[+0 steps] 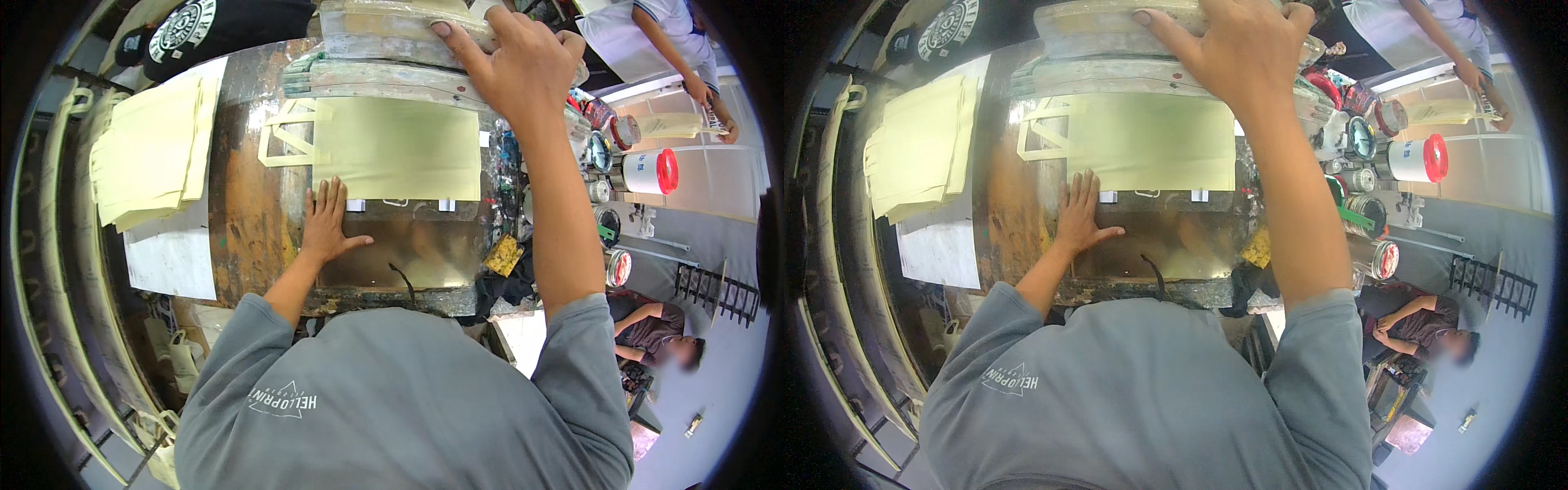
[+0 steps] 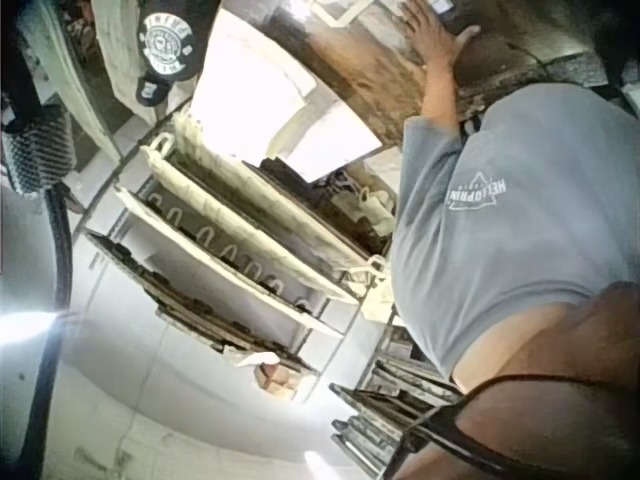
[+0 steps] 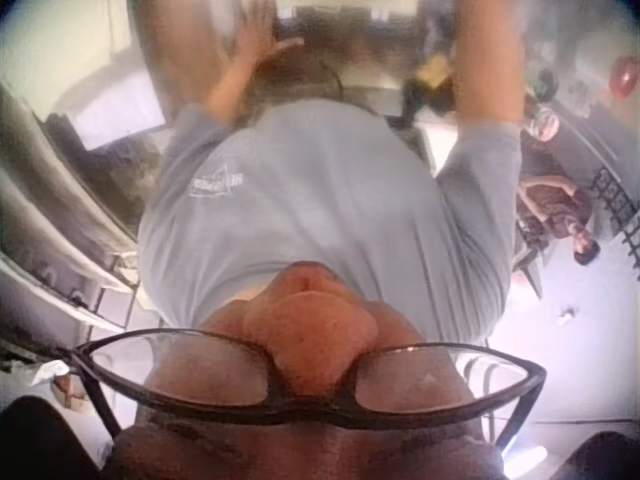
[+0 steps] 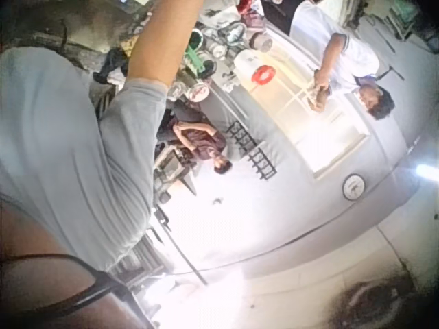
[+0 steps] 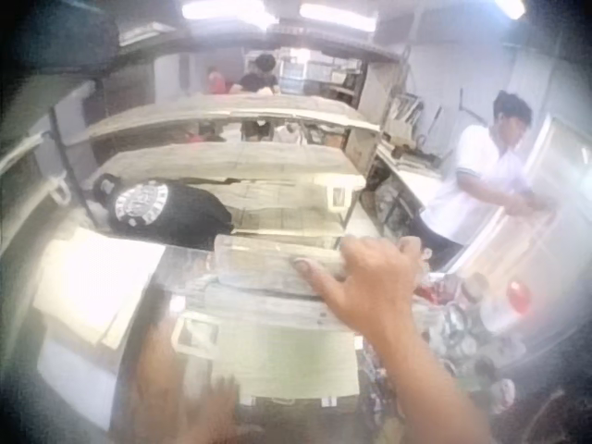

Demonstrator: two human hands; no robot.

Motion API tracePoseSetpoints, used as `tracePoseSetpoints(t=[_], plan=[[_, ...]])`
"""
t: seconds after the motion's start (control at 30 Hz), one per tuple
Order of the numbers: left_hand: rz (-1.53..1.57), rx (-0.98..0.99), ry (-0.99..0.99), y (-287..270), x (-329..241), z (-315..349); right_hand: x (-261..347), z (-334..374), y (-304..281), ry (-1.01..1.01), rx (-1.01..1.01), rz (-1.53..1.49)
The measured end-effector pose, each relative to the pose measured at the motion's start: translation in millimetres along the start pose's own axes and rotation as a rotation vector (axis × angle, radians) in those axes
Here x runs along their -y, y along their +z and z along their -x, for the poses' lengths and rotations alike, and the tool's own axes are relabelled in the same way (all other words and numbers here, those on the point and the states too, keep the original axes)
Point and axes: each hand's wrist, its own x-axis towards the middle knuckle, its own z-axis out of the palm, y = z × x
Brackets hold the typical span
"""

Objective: The person places a tote bag onto a flat printing surface, lowers a screen printing frame, and uses a squeegee to spread green ink across the screen. They repeat this process for multiple bags, removing each printed bag before starting the next one.

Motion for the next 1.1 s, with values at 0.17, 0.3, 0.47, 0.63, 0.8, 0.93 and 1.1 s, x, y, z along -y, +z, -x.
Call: tracePoseSetpoints(t=[0.17,0.3,0.47,0.63,0.8,0.93,1.1], plan=[[0.051,-0.048,-0.088,-28,-18,-1,0,-2,-2,0.022,0.042,0.012],[1.379,-0.146,-0.092,-146,-66,-29,3,28,0,0.018,0.110,-0.063],[2.382,-0.209,-0.685,-156,-96,-2,13,119,-3,-0.013,0.845,-0.290],[2.194,0.046,-0.558,-64,-62,19,43,183,41,0.034,0.831,-0.266],[2.095,0.017,-0.676,-64,-65,20,26,167,120,0.020,0.664,-0.167],[2.098,0.031,-0.734,-67,-64,17,-8,128,206,0.036,0.602,-0.107],[1.754,0.525,-1.019,-67,-34,1,-35,85,257,0.010,0.830,-0.178]])
